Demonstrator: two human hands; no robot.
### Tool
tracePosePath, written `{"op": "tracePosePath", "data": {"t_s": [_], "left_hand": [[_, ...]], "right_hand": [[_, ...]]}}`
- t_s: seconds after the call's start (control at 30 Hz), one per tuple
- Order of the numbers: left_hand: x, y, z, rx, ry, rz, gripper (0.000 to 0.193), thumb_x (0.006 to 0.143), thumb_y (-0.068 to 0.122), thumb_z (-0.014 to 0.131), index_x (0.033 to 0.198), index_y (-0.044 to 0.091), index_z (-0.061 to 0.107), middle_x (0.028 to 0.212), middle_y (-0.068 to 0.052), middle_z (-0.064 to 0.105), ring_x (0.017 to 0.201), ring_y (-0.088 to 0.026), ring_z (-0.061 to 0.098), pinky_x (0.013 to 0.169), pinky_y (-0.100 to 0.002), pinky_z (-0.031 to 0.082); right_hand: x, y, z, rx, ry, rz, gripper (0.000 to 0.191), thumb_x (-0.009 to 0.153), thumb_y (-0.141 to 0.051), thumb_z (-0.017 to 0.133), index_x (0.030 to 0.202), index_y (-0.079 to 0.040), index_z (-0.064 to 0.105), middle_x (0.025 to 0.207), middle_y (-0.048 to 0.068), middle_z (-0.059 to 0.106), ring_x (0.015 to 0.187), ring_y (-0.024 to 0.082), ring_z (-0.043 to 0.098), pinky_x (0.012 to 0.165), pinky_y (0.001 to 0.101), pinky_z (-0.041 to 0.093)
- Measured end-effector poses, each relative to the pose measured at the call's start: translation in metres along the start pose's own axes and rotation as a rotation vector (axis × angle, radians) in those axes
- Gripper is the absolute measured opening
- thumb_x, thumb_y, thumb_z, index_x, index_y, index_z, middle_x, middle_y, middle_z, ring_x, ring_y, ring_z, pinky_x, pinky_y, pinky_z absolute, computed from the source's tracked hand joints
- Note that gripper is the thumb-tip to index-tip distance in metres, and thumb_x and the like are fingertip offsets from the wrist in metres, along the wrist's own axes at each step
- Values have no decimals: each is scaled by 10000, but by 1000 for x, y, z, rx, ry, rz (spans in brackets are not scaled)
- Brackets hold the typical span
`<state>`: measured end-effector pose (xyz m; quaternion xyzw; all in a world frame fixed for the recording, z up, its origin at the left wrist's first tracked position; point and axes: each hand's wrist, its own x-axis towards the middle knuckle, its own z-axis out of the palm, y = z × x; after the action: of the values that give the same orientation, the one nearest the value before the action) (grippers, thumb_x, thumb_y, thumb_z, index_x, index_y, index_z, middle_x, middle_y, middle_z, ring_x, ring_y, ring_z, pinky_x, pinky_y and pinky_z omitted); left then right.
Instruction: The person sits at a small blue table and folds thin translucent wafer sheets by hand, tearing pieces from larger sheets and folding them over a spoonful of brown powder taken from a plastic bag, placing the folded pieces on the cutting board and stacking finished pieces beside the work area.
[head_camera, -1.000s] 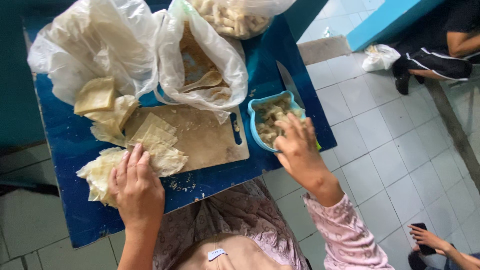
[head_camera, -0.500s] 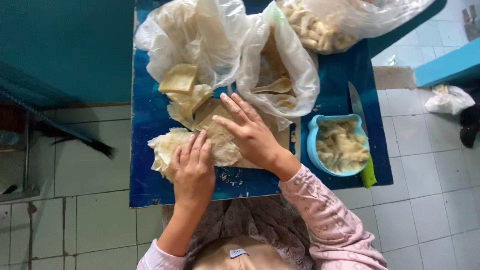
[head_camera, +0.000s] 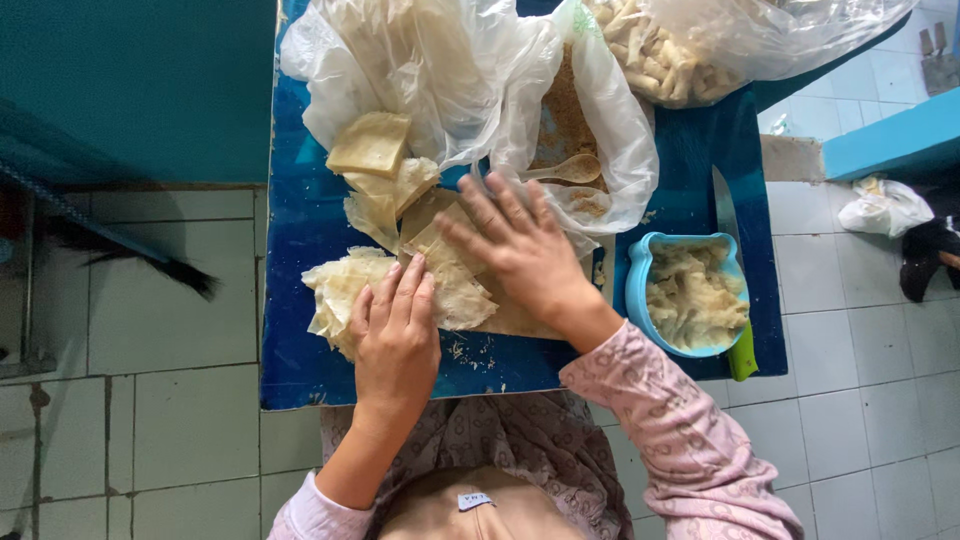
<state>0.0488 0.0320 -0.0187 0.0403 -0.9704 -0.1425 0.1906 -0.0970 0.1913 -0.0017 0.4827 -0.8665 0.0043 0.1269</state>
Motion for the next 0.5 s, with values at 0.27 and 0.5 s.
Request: {"op": "tracePosePath", "data": {"t_s": [0.27, 0.5], "left_hand": [[1, 1, -1, -35, 54, -15, 312, 980, 120, 590, 1288, 82, 622, 1474, -48, 589, 1357, -222, 537, 1164, -467, 324], [-2, -2, 1, -91, 67, -16, 318, 987, 137, 619, 1298, 72, 634, 1454, -57, 611, 1363, -231, 547, 1170, -464, 337]], "right_hand": [[-19, 4, -36, -36, 42, 167, 470, 856, -78, 615, 1325, -100, 632, 1557, 165, 490, 1456, 344, 430, 1210, 508, 293], [-39, -54, -43, 709, 134, 522, 470, 858, -98, 777, 1293, -26, 614, 927, 101, 665, 910, 283, 644, 841, 408, 507]]}}
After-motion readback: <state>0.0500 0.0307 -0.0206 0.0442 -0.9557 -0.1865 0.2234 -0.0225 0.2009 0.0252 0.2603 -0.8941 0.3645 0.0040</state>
